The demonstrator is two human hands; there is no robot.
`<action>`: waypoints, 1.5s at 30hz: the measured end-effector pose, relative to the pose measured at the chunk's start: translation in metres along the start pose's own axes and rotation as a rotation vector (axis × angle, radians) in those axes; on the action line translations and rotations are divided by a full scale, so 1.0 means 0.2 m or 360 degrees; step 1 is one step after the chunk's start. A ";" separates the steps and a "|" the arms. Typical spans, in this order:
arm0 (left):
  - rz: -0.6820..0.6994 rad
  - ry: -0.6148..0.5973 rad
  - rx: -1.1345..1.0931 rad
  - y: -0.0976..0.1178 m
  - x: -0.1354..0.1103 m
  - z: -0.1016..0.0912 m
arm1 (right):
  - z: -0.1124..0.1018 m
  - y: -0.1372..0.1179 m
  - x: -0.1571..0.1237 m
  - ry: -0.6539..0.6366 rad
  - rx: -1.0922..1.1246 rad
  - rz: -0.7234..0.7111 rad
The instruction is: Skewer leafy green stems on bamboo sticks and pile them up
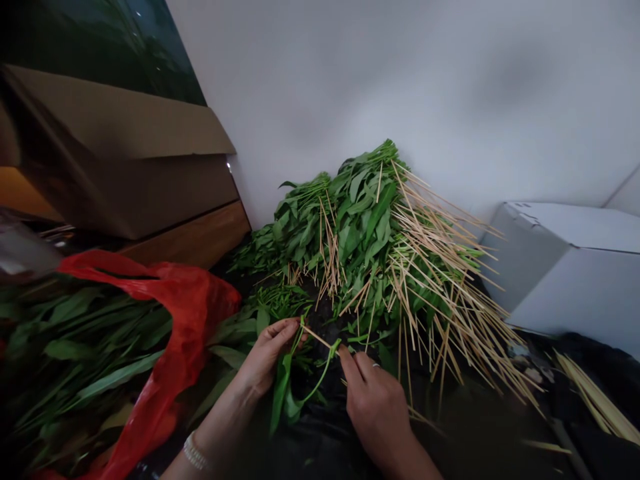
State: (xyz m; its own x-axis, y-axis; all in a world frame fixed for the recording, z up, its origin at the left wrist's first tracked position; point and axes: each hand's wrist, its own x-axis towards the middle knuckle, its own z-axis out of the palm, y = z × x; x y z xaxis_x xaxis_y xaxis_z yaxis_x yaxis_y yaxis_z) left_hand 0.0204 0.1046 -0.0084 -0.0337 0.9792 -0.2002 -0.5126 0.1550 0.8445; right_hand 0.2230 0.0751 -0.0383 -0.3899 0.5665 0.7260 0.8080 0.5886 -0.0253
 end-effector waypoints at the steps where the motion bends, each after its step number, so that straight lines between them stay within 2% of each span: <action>1: 0.0009 0.0003 -0.0012 0.00 0.00 0.00 | 0.00 0.00 0.00 -0.0002 0.0002 -0.0003; 20: 0.0053 0.0113 -0.0058 0.02 0.00 0.02 | -0.02 0.00 0.00 -0.0005 0.0066 0.0000; 45: 0.0046 0.0061 0.0068 -0.03 -0.01 0.03 | 0.00 -0.02 -0.03 -0.0030 0.0064 0.0037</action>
State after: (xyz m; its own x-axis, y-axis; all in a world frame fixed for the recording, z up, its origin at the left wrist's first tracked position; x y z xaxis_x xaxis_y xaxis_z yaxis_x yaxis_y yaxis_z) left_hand 0.0285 0.1033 -0.0100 -0.0810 0.9777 -0.1937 -0.4741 0.1332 0.8703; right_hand 0.2219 0.0709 -0.0426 -0.3798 0.5906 0.7120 0.7988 0.5976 -0.0697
